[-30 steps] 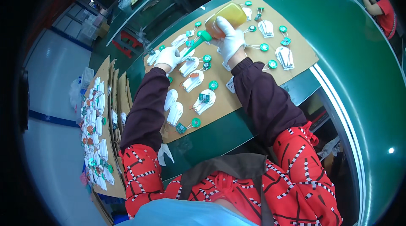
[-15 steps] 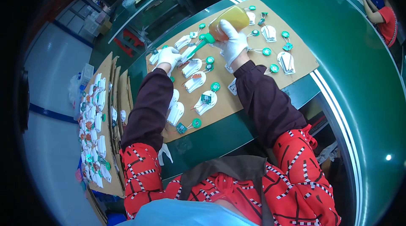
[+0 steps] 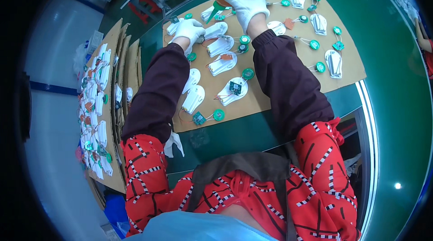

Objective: Applying glue or sealant to small electronic components arranged on cardboard sheets using a squeeze bottle.

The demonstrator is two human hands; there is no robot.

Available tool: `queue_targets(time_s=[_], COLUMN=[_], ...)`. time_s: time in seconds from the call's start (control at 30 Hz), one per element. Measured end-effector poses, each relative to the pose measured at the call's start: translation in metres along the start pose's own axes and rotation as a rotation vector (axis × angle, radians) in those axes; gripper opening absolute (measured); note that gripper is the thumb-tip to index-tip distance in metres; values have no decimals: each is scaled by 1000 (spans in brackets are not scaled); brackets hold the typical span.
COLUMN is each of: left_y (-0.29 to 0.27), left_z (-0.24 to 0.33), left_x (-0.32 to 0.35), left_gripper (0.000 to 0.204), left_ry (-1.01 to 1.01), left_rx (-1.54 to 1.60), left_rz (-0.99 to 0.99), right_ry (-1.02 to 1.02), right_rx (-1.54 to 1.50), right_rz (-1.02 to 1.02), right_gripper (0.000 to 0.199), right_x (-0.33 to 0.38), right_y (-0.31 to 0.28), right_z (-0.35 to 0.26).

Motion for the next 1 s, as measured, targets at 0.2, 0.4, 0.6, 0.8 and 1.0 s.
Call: queue_targets(time_s=[0.2, 0.4, 0.6, 0.8, 1.0], left_y=[-4, 3, 0, 2, -1], left_z=[12, 14, 15, 14, 12], left_x=[8, 14, 8, 3, 13], left_gripper=[27, 24, 23, 25, 22], left_ry=[11, -48, 63, 80, -5], left_rx=[75, 323, 146, 129, 318], left_rz=[67, -31, -19, -27, -17], right_ry=[33, 64, 167, 33, 57], right_rx=[80, 98, 227, 32, 124], right_rz=[-39, -61, -102, -147, -265], right_gripper=[54, 56, 55, 54, 56], right_x=[6, 10, 11, 9, 18], right_y=[3, 10, 17, 28, 40], right_z=[16, 17, 36, 38, 33])
Point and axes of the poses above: each hand's wrist, its own x-axis away from the middle knuckle, its own y-axis out of the palm, z = x × y, the point moved 9 cm from there along -x, towards the middle knuckle, and after that the axes turned 6 degrees about x, right-handed, at the moved point
